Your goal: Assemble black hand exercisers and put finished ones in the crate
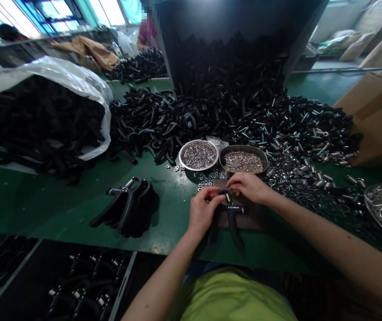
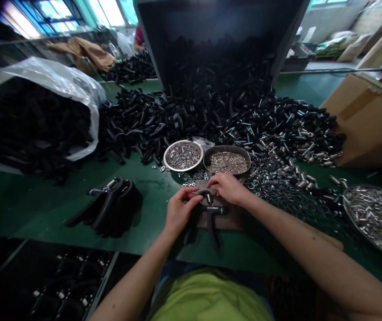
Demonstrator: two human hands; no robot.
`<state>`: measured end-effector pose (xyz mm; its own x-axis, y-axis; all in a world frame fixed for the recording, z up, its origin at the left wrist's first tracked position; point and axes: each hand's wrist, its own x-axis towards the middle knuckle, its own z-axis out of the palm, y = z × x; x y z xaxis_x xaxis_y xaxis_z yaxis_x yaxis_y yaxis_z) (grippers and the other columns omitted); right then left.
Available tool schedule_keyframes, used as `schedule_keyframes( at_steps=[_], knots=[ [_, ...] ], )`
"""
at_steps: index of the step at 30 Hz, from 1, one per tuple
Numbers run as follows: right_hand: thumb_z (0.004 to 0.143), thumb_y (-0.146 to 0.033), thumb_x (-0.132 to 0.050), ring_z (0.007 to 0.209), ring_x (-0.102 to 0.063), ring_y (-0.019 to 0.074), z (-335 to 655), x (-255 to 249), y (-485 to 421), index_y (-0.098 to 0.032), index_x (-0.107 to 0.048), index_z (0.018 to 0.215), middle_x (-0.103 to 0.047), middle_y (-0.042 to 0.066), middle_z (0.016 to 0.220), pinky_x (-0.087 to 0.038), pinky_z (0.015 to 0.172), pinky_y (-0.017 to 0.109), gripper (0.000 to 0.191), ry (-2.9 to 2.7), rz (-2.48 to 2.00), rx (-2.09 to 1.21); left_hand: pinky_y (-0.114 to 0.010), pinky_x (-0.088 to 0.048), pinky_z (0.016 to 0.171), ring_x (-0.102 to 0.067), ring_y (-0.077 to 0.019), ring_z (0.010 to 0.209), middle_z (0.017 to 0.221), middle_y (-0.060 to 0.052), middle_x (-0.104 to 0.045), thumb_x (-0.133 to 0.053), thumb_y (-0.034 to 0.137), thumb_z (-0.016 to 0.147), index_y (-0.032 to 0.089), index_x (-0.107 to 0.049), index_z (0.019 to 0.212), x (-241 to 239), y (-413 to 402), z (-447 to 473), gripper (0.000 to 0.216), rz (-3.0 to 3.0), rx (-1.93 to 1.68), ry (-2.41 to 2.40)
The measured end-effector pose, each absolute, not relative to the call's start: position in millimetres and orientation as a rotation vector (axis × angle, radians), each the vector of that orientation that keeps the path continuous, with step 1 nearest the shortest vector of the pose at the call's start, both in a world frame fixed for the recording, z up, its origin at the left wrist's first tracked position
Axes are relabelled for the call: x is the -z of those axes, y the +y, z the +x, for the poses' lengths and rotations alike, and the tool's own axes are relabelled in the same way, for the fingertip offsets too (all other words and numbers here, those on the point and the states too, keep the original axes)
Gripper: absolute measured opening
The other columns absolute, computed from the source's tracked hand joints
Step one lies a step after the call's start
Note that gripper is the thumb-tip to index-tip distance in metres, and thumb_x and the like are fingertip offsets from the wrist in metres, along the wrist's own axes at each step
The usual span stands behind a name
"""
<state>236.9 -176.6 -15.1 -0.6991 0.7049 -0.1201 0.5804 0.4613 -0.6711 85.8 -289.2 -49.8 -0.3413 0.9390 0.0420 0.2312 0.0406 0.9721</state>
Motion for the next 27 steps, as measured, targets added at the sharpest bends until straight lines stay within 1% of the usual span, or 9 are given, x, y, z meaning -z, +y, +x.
schedule_keyframes(
  at_steps=[5, 8, 11, 15, 17, 21, 24, 27],
  knots=[
    [0.075, -0.01, -0.055, 0.072, -0.062, 0.0131, 232, 20, -180, -0.016, -0.063, 0.087, -0.067, 0.002, 0.077, -0.043, 0.066, 0.023, 0.016, -2.576, -1.089, -0.915, -0.025, -0.045, 0.073, -0.061, -0.0143, 0.074, 0.074, 0.002, -0.066, -0.068, 0.025, 0.075, 0.021, -0.067, 0.091, 54, -289, 92, 0.016, 1.454, -1.221, 1.74],
    [0.076, -0.008, -0.054, 0.072, -0.06, 0.0143, 227, 17, -181, -0.016, -0.062, 0.088, -0.066, 0.003, 0.076, -0.04, 0.065, 0.025, 0.017, -2.646, -1.038, -0.819, -0.025, -0.045, 0.074, -0.061, -0.0142, 0.075, 0.075, 0.001, -0.066, -0.067, 0.024, 0.076, 0.021, -0.066, 0.092, 57, -289, 91, 0.016, 1.531, -1.188, 1.767],
    [0.077, -0.01, -0.055, 0.074, -0.058, 0.0164, 223, 12, -189, -0.016, -0.061, 0.086, -0.064, 0.004, 0.079, -0.036, 0.065, 0.027, 0.013, -2.727, -0.959, -0.728, -0.025, -0.045, 0.072, -0.06, -0.0145, 0.075, 0.077, 0.001, -0.066, -0.068, 0.024, 0.077, 0.02, -0.065, 0.092, 58, -291, 89, 0.016, 1.659, -1.182, 1.762],
    [0.08, -0.016, -0.056, 0.076, -0.056, 0.0178, 222, 12, -202, -0.016, -0.058, 0.083, -0.062, 0.006, 0.082, -0.033, 0.062, 0.027, 0.003, -2.888, -0.802, -0.42, -0.026, -0.045, 0.071, -0.058, -0.0153, 0.076, 0.079, -0.001, -0.067, -0.065, 0.026, 0.079, 0.019, -0.064, 0.084, 58, -292, 89, 0.008, 1.9, -1.205, 1.724],
    [0.082, -0.017, -0.054, 0.074, -0.057, 0.0172, 224, 15, -204, -0.016, -0.058, 0.084, -0.062, 0.006, 0.08, -0.032, 0.061, 0.027, 0.005, -2.893, -0.787, -0.29, -0.026, -0.045, 0.07, -0.057, -0.0154, 0.075, 0.077, -0.002, -0.067, -0.061, 0.026, 0.082, 0.018, -0.064, 0.086, 58, -291, 89, 0.009, 2.069, -1.175, 1.689],
    [0.078, -0.02, -0.058, 0.073, -0.058, 0.0172, 224, 24, -200, -0.017, -0.059, 0.085, -0.064, 0.004, 0.081, -0.034, 0.061, 0.027, 0.008, -2.858, -0.798, -0.286, -0.028, -0.045, 0.071, -0.056, -0.0165, 0.072, 0.071, -0.003, -0.066, -0.052, 0.027, 0.088, 0.018, -0.065, 0.084, 58, -288, 86, 0.016, 2.438, -0.935, 1.566],
    [0.08, -0.02, -0.057, 0.072, -0.059, 0.0176, 222, 28, -198, -0.018, -0.061, 0.083, -0.066, 0.003, 0.079, -0.035, 0.061, 0.027, 0.006, -2.839, -0.815, -0.29, -0.028, -0.046, 0.071, -0.056, -0.0164, 0.073, 0.074, -0.003, -0.066, -0.054, 0.029, 0.087, 0.018, -0.065, 0.084, 57, -290, 84, 0.016, 2.401, -0.883, 1.602],
    [0.083, -0.019, -0.054, 0.08, -0.06, 0.0181, 230, 25, -198, -0.02, -0.063, 0.093, -0.067, 0.003, 0.085, -0.039, 0.065, 0.028, 0.013, -2.788, -0.867, -0.292, -0.028, -0.047, 0.073, -0.057, -0.0162, 0.077, 0.08, -0.003, -0.066, -0.055, 0.03, 0.086, 0.02, -0.065, 0.091, 53, -300, 84, 0.015, 2.296, -0.887, 1.68]
  ],
)
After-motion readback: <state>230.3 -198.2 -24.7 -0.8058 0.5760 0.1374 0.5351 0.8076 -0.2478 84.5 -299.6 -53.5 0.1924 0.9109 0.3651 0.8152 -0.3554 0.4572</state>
